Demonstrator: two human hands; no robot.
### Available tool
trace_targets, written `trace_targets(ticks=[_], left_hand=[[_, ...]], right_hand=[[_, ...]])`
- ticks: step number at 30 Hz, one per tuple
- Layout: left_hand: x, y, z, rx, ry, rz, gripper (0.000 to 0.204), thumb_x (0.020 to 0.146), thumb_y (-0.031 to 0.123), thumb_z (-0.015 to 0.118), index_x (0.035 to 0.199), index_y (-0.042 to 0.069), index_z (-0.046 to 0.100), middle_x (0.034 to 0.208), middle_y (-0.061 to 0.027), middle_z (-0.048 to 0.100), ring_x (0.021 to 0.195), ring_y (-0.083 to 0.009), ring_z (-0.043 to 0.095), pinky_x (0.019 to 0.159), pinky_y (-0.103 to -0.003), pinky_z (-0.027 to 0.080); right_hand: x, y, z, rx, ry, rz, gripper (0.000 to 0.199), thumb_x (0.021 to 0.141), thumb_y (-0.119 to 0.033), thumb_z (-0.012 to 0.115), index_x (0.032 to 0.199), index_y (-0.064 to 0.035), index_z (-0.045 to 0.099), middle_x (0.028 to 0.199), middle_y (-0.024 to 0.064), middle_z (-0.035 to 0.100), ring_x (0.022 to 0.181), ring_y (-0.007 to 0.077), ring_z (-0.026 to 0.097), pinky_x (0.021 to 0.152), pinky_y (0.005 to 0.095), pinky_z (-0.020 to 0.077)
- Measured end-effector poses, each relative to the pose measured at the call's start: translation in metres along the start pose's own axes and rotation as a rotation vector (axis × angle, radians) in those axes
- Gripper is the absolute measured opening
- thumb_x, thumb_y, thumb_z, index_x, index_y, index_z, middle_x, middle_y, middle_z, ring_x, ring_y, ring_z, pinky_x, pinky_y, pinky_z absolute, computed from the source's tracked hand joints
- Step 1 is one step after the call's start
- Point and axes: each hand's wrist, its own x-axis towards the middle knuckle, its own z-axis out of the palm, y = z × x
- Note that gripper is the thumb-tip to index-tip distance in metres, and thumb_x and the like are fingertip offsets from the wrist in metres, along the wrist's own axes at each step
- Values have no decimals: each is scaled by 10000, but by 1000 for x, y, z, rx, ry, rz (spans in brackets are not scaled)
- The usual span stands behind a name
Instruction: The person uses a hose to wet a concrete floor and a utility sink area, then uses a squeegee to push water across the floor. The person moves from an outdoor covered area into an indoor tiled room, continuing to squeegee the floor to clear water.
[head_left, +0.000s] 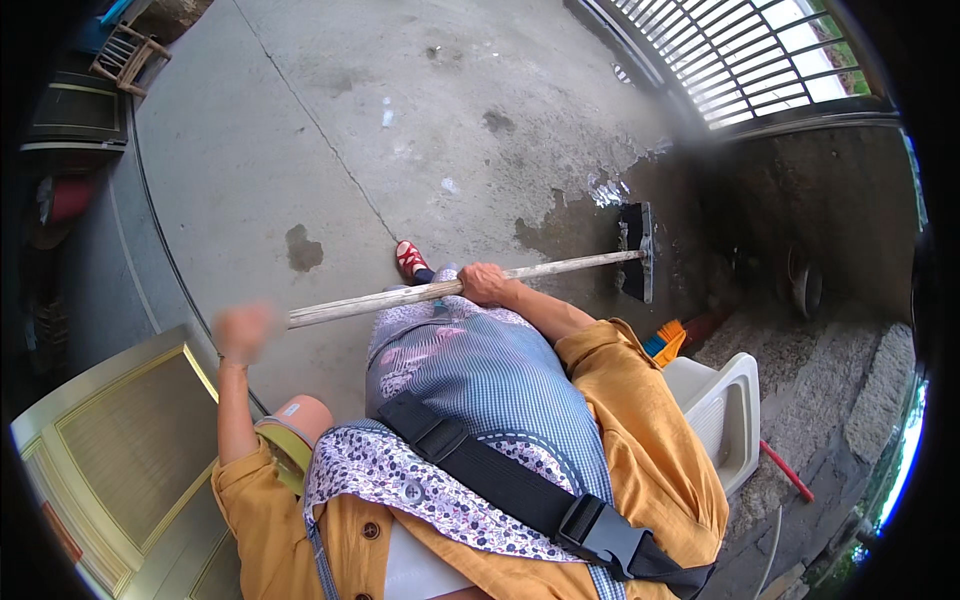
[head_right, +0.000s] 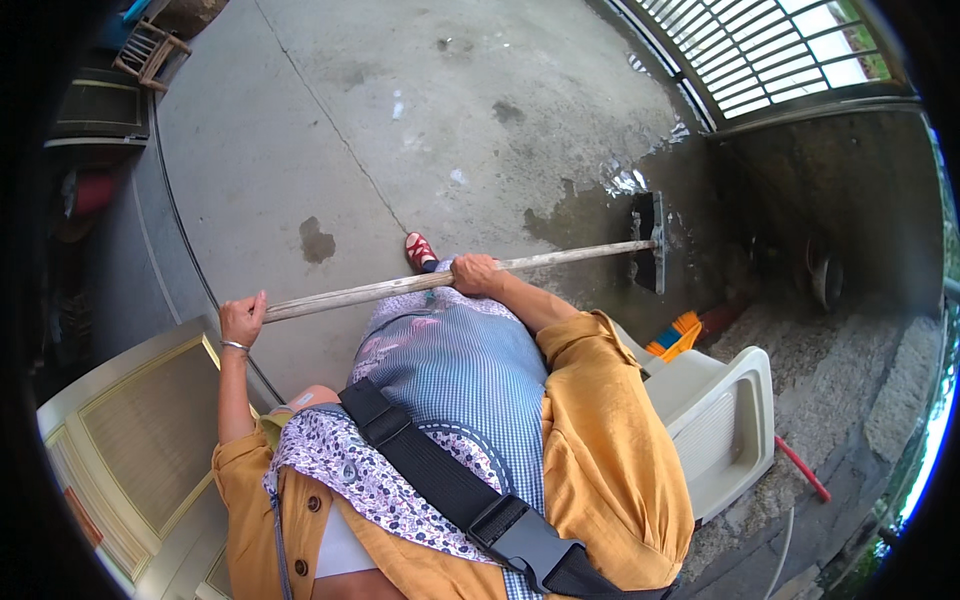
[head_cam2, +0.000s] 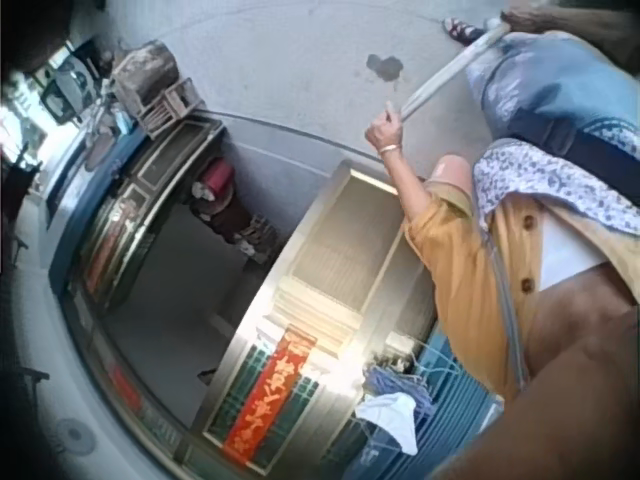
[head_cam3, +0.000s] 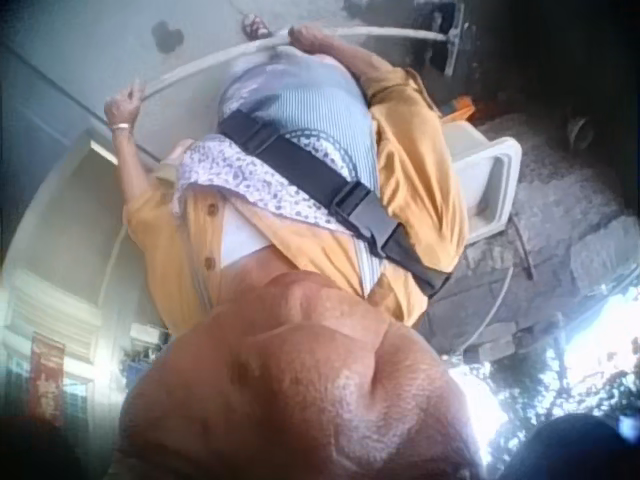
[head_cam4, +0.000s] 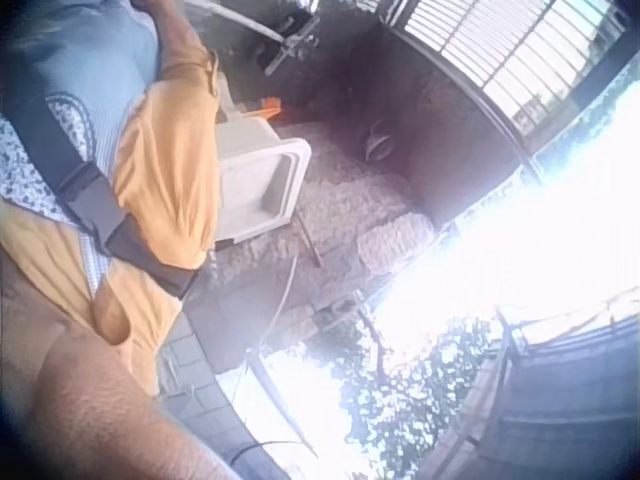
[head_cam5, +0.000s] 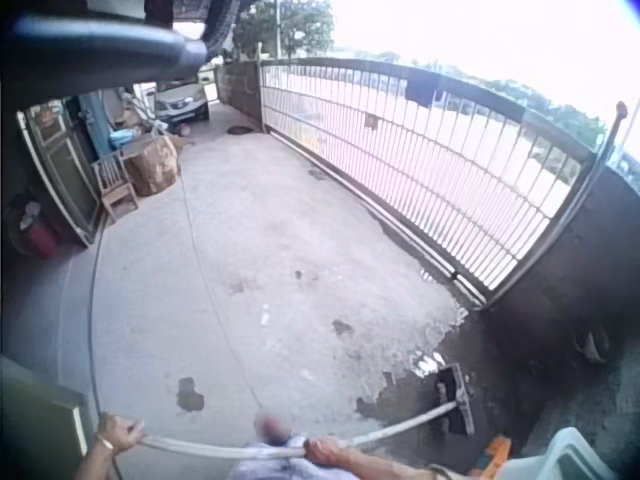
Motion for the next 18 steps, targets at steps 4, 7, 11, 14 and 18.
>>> trace_targets(ticks=[4, 7, 11, 14, 18], left_hand=[[-11, -88, -22, 4, 51, 35, 421, 813, 260, 486, 496, -12, 435, 426, -159, 315, 349, -261, 332, 392, -361, 265], [-6, -89, -44, -40, 13, -27, 424, 820, 240, 483, 500, -21, 387, 427, -113, 254, 363, -170, 272, 390, -342, 239], [-4, -101, -54, -76, 52, 19, 404, 825, 210, 475, 513, -11, 345, 449, -72, 220, 411, -125, 229, 397, -324, 220], [-4, -93, -58, -77, 67, 27, 397, 824, 203, 472, 516, -5, 334, 456, -71, 214, 415, -123, 226, 397, -320, 218], [-3, -75, -61, -69, 51, -6, 391, 822, 201, 476, 515, 1, 342, 452, -76, 220, 410, -133, 224, 395, -319, 223]], right_hand=[[9, -55, -13, 15, 42, -85, 212, 711, -205, 499, 774, -43, 621, 751, 183, 602, 702, 325, 595, 619, 403, 473], [7, -78, -27, 23, 48, -158, 157, 675, -169, 540, 751, -56, 618, 682, 172, 593, 638, 302, 595, 569, 403, 460], [0, -94, -48, -19, 77, -143, 157, 665, -166, 549, 739, -43, 613, 684, 176, 590, 639, 313, 591, 573, 408, 461], [1, -93, -50, -14, 94, -176, 159, 655, -166, 557, 730, -35, 609, 682, 179, 588, 635, 324, 589, 571, 408, 465], [0, -95, -53, -11, 67, -101, 181, 659, -188, 564, 737, -34, 619, 753, 171, 606, 724, 293, 602, 628, 384, 477]])
